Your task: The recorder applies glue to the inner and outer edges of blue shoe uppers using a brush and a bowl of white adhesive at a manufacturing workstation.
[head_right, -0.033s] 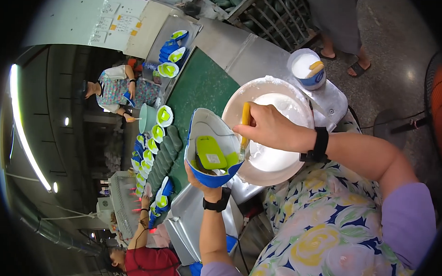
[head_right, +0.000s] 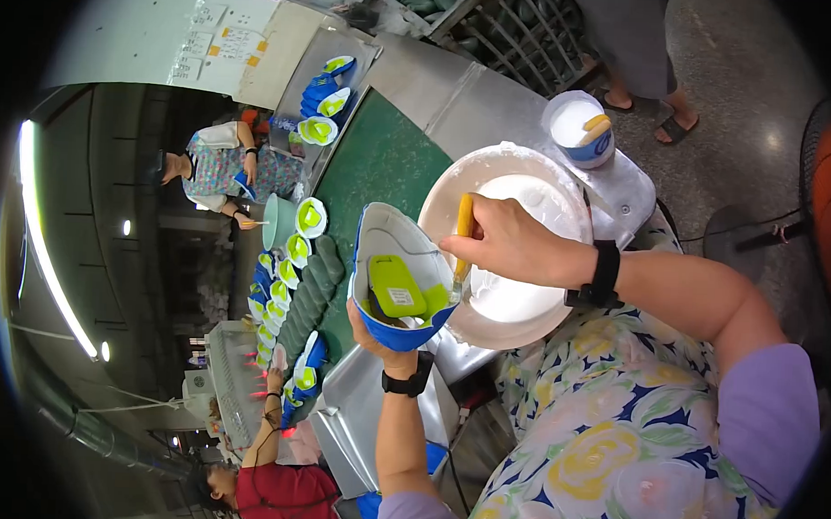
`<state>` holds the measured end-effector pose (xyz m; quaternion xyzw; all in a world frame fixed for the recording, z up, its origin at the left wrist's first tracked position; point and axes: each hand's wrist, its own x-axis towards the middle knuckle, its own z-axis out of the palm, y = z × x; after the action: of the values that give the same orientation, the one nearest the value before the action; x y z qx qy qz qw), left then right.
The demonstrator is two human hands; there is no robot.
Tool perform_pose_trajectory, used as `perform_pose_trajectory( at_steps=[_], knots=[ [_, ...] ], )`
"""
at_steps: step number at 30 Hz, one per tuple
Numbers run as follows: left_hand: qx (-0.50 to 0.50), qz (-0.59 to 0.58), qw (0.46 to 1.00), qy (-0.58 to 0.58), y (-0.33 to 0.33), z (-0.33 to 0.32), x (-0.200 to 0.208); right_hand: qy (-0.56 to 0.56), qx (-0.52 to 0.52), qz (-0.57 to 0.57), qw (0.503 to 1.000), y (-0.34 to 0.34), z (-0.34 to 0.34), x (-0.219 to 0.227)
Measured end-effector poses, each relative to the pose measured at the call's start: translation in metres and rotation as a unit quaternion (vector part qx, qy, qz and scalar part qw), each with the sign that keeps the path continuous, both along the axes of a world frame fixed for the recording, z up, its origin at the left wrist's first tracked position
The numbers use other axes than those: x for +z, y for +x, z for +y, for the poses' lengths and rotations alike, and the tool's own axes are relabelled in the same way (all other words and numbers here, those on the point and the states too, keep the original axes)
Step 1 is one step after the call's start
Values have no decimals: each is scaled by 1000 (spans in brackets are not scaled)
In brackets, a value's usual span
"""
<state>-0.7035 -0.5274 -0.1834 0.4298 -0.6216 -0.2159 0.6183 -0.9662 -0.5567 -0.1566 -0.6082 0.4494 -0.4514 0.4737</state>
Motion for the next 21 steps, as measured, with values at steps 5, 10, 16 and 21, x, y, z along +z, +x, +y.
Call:
perform_pose_trajectory(
  at_steps=[5,10,16,21],
  knots=[
    [87,-153,982,-72,17,-7,0,-14,37,-39,998,-7,-1,8],
    [-20,242,914,324,41,5,-3,-143,57,2,988,-25,-16,11],
    [-288,483,637,527,11,26,-17,-323,104,-28,940,-10,-9,0],
    [-220,483,680,506,-30,47,-10,-463,125,-50,876,24,-12,3]
  ],
)
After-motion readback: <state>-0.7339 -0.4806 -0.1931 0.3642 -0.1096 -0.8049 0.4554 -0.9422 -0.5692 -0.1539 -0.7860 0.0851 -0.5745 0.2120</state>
